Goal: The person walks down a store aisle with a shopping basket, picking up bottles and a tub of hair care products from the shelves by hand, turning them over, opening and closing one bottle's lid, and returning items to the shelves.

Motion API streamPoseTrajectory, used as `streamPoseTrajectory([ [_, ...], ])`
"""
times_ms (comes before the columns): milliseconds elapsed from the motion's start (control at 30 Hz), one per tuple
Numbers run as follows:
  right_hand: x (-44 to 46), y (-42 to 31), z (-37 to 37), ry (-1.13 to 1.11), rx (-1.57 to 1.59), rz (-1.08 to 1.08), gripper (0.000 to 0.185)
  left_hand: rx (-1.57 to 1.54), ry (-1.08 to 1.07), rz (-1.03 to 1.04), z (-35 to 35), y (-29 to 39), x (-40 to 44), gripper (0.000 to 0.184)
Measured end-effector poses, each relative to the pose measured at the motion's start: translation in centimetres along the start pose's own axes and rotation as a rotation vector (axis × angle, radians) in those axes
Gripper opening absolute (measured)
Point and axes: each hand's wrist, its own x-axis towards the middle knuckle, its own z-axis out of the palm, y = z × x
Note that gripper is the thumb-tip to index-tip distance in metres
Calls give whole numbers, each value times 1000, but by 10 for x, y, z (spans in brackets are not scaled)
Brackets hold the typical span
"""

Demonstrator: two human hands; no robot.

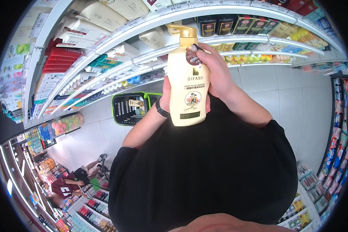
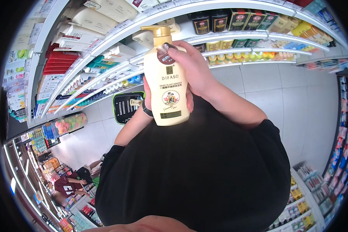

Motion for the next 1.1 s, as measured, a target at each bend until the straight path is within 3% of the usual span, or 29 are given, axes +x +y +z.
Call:
streamPoseTrajectory([
  [133,-2,-1,-1,-33,-78,-3,30,29,-5,5,-4,-2,-1,110],
  [200,-1,5,-3,-15,-153,-21,32,-21,-141,28,-9,-3,0,109],
  [267,2,17,-10,-41,-179,-201,40,-27,-142,19,-9,-1,0,109],
  [467,0,17,-14,-117,-346,-266,50,20,-159,28,-8,0,1,107],
  [700,-3,19,-12,-122,-249,-261,49,1,-172,38,-8,-3,0,106],
  [1100,-1,20,-18,-128,-343,-285,49,-14,-149,41,-5,-6,0,109],
])
